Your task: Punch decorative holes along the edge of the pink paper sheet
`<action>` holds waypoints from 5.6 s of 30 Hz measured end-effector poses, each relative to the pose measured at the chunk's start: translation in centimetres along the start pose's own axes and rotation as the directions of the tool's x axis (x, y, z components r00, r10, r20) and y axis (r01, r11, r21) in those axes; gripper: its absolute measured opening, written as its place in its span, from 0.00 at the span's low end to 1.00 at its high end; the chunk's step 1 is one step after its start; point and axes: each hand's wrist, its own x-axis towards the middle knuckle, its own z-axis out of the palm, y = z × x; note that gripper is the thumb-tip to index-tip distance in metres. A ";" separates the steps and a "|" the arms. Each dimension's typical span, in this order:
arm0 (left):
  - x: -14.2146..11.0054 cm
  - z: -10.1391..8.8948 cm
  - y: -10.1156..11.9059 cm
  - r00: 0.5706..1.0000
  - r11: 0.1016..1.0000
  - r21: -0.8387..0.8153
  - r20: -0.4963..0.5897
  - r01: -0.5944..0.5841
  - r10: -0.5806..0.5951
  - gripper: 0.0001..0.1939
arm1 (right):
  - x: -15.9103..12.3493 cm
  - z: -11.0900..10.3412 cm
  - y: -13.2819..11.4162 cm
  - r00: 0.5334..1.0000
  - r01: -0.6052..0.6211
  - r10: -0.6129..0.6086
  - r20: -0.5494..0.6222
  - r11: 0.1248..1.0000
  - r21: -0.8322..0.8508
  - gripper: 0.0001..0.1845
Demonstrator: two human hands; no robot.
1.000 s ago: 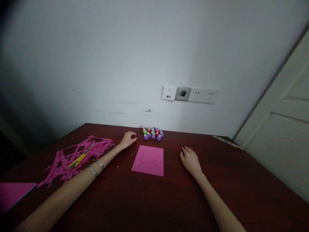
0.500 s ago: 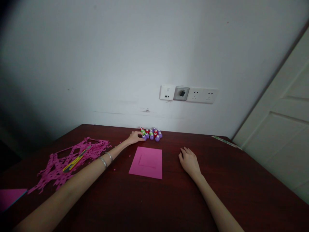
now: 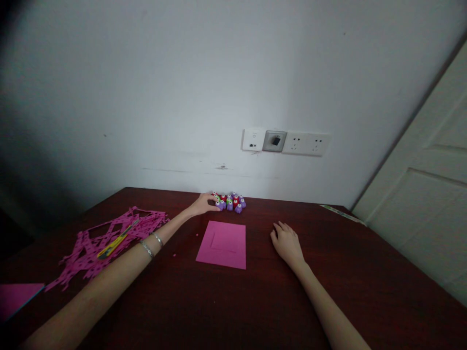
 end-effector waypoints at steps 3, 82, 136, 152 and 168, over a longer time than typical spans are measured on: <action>-1.5 -1.2 2.0 0.988 0.988 0.026 0.005 -0.154 0.153 0.17 | -0.1 0.0 -0.1 1.000 -0.009 0.009 -0.003 1.000 0.014 0.24; -5.8 2.7 2.0 0.954 0.999 0.037 0.299 -0.013 0.001 0.12 | 0.2 -4.5 -7.7 0.928 -0.211 -0.083 0.364 0.690 0.693 0.11; -5.7 1.1 2.9 0.880 0.774 -0.510 0.459 0.376 -0.125 0.06 | 0.3 -5.0 -7.5 0.968 -0.126 -0.062 0.243 0.719 0.683 0.10; -5.7 1.8 2.1 0.886 0.778 -0.513 0.448 0.363 -0.118 0.06 | 0.2 -4.7 -7.6 0.972 -0.115 -0.054 0.229 0.741 0.661 0.11; -5.7 2.0 1.9 0.888 0.776 -0.515 0.444 0.363 -0.120 0.06 | 0.1 -4.9 -7.8 0.962 -0.109 -0.091 0.256 0.734 0.671 0.10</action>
